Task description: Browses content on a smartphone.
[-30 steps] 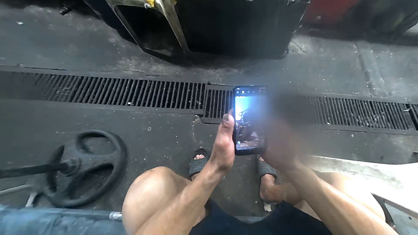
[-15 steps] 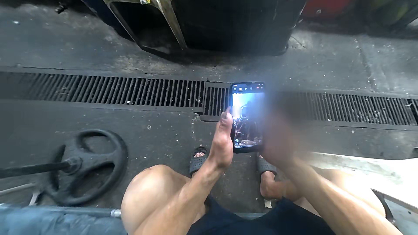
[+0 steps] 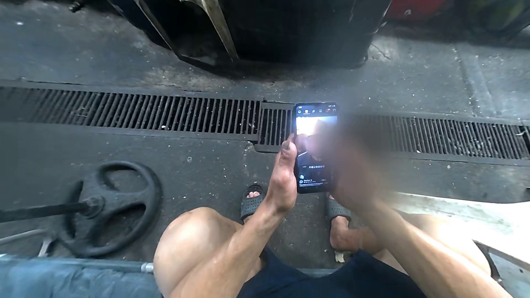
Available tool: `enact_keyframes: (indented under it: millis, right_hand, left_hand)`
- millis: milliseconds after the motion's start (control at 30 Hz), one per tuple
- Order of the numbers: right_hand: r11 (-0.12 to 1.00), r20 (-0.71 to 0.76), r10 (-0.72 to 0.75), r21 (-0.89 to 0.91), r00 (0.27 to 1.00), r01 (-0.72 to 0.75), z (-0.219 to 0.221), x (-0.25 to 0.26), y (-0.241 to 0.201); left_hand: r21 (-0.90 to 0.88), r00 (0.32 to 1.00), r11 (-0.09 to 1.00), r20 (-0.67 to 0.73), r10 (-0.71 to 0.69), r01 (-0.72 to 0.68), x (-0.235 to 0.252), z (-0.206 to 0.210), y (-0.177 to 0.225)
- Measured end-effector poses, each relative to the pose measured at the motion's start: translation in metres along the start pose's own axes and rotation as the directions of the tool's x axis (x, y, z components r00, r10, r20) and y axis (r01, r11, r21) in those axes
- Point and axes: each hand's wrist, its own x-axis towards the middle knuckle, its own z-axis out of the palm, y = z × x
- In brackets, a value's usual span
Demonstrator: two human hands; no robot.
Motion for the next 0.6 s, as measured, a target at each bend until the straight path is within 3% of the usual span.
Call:
enact_keyframes:
  millis: [600]
  right_hand:
    - [0.998,0.054,-0.032,0.047,0.998,0.03,-0.001,0.0019,0.0022]
  left_hand:
    - [-0.021,1.0,1.0,-0.02,-0.006,0.006,0.0015,-0.0009,-0.0021]
